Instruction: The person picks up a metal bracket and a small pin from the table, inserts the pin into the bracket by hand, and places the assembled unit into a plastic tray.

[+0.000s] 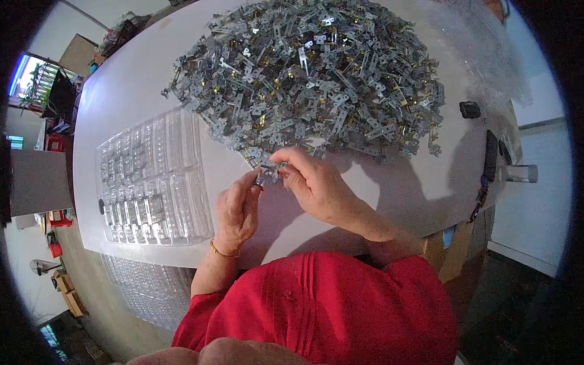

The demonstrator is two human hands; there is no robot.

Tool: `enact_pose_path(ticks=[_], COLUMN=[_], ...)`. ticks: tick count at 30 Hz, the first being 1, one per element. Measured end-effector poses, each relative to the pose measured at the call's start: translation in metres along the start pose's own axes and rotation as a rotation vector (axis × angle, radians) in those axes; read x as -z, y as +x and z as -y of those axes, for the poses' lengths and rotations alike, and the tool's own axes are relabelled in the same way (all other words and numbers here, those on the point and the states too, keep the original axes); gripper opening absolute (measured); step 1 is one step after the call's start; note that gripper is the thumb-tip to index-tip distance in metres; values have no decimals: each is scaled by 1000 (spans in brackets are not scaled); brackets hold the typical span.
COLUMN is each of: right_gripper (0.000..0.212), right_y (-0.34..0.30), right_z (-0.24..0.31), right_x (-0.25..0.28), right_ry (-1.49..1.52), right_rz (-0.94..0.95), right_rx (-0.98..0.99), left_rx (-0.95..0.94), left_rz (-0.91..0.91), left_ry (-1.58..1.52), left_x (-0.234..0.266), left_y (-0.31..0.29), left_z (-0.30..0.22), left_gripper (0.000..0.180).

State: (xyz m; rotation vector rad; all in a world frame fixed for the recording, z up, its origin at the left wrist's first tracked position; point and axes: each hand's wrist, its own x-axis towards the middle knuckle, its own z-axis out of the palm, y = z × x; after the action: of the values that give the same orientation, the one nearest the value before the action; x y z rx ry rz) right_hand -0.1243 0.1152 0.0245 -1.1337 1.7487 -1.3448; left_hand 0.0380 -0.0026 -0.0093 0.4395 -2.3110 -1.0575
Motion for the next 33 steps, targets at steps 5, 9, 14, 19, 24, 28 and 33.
enact_pose_path(ticks=[5,9,14,19,24,28,33], right_gripper=[18,19,13,9,10,10,11], right_y=[0,2,2,4,8,5,4], right_z=[-8,-5,-15,-20,-2,-3,-3], right_x=[6,15,12,5,17,6,8], right_ry=[343,424,162,220,9,-191,-129], right_rz=[126,223,163,-123,122,86,33], right_rx=[-215,-336,-136,218,457,547,511], left_rx=[-60,-94,-98,21,343,434,532], left_rz=[31,70,121,211,55,96,125], left_ry=[12,41,11,-124,-461,-680,-921], left_x=[-2,0,-2,-1,3,3,14], left_y=[-2,-2,-5,-6,-4,-5,-3], left_z=[1,-1,-2,-3,-6,-1,-6], left_gripper=[28,25,22,18,27,28,32])
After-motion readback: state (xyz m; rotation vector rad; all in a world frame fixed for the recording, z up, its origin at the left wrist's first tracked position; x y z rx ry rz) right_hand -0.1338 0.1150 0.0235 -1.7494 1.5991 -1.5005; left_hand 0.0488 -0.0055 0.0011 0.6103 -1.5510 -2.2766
